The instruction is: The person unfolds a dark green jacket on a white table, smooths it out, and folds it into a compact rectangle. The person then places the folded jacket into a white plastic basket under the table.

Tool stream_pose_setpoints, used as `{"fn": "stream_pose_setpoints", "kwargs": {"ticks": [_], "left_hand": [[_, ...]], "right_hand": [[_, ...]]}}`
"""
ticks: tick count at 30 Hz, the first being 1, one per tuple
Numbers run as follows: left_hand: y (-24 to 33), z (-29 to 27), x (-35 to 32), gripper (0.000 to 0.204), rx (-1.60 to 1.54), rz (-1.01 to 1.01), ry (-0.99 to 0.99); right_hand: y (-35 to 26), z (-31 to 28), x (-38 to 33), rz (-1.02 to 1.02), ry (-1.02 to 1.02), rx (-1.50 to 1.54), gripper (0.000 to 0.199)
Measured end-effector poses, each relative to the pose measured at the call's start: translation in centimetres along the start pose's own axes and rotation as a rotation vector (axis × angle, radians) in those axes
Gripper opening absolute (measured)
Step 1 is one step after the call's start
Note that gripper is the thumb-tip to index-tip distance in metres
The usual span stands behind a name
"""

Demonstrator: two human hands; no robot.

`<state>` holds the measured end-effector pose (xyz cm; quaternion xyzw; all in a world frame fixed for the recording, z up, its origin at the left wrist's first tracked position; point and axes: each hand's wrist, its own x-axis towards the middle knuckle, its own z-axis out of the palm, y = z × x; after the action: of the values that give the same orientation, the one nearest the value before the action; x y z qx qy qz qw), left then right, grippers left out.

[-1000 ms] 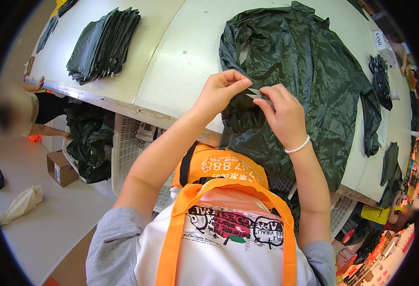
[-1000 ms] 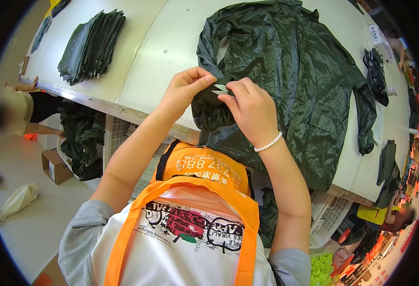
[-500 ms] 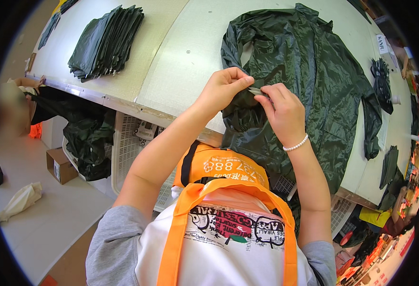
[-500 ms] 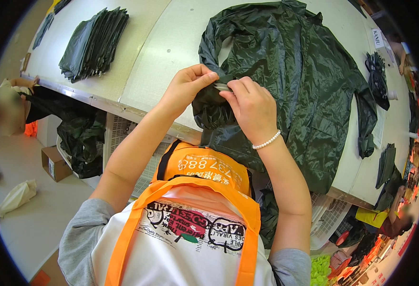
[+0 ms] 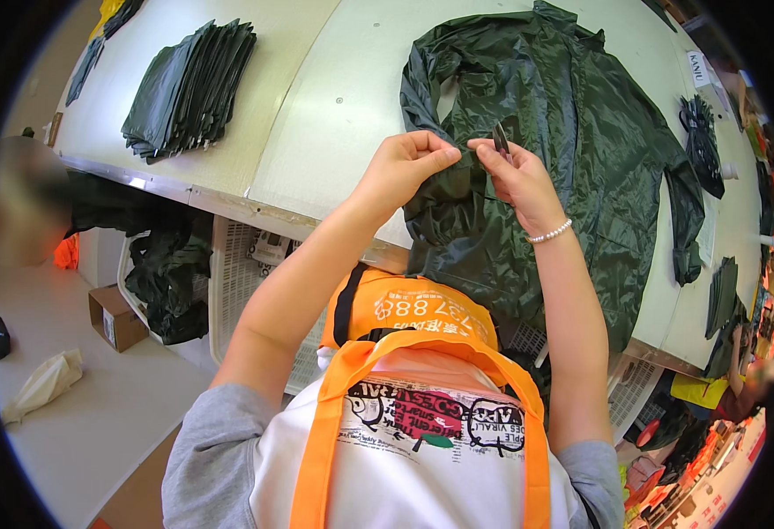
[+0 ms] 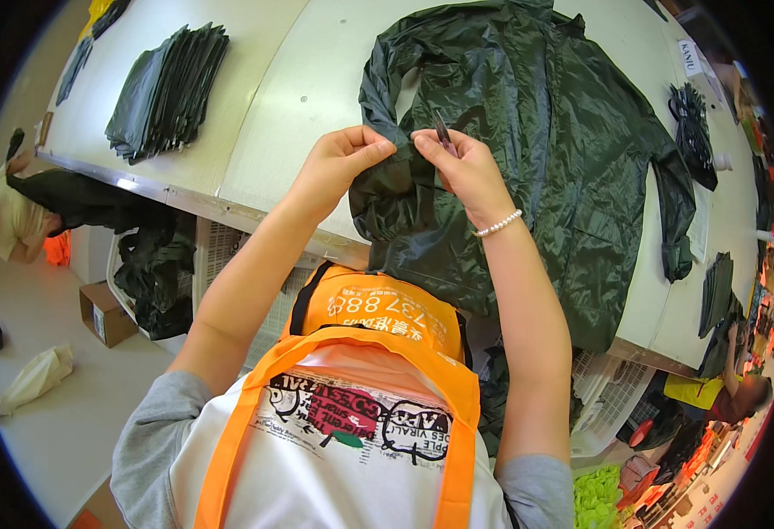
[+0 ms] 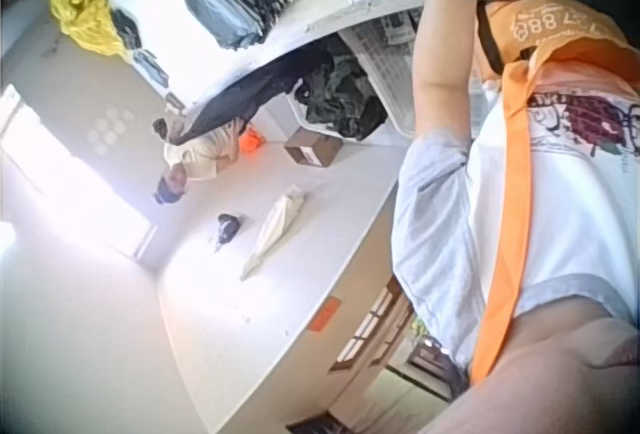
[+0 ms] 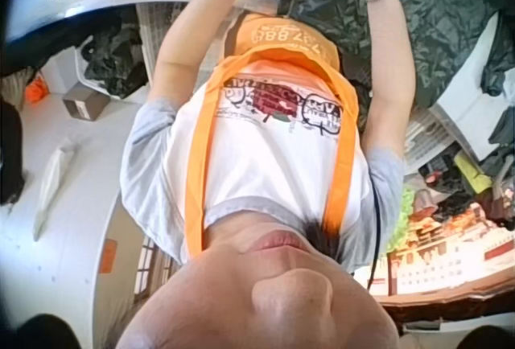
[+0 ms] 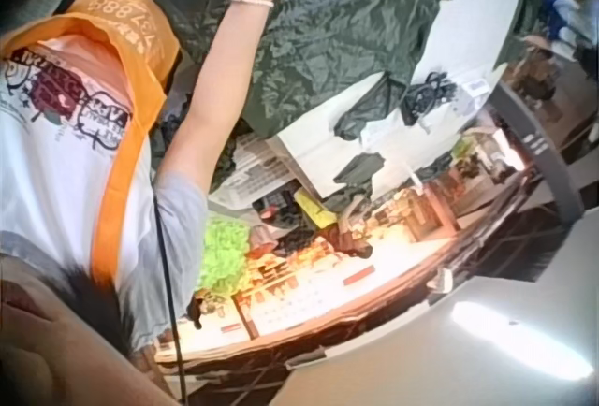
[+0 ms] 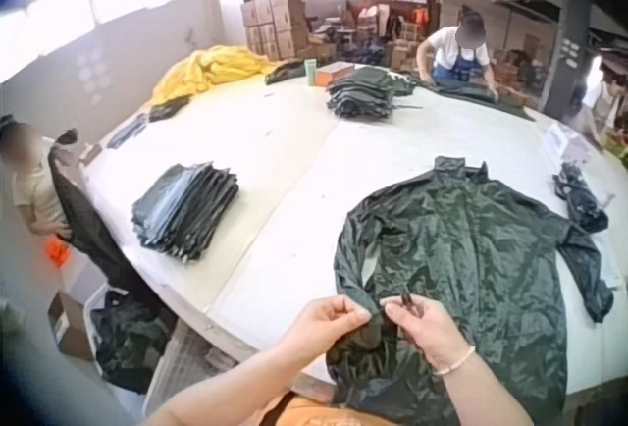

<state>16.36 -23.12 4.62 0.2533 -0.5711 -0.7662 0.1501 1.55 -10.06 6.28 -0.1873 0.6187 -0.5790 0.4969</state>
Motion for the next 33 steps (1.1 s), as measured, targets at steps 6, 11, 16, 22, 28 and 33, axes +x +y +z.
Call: {"fn": "stream_pose_setpoints", "kwargs": {"ticks": [6, 11, 16, 22, 28, 33], "left_hand": [[0.6, 0.2, -0.4, 0.018, 0.178, 0.035, 0.123], [0.4, 0.8, -0.6, 0.017, 0.457, 0.245, 0.133], [0.3, 1.3, -0.4, 0.019, 0.426, 0.269, 0.153], [0.6, 1.0, 0.0, 0.016, 0.111, 0.230, 0.152], [0.3, 0.1, 0.3, 0.014, 0.046, 0.256, 0.164], [0.1, 0.2, 0.2, 0.014, 0.091, 0.262, 0.162]], "right_hand": [[-0.8, 1.5, -0.1, -0.283, 0.177, -0.276, 0.015], [-1.3, 3.3, -0.3, -0.388, 0.139, -0.455, 0.014], [-1.3, 3.5, -0.4, -0.400, 0.106, -0.374, 0.018], [-1.3, 1.8, -1.4, -0.480, 0.234, -0.465, 0.027], [-0.7, 1.7, -2.4, -0.588, 0.197, -0.788, 0.019], [-1.4, 2.3, -2.3, -0.687, 0.224, -0.996, 0.019]]}}
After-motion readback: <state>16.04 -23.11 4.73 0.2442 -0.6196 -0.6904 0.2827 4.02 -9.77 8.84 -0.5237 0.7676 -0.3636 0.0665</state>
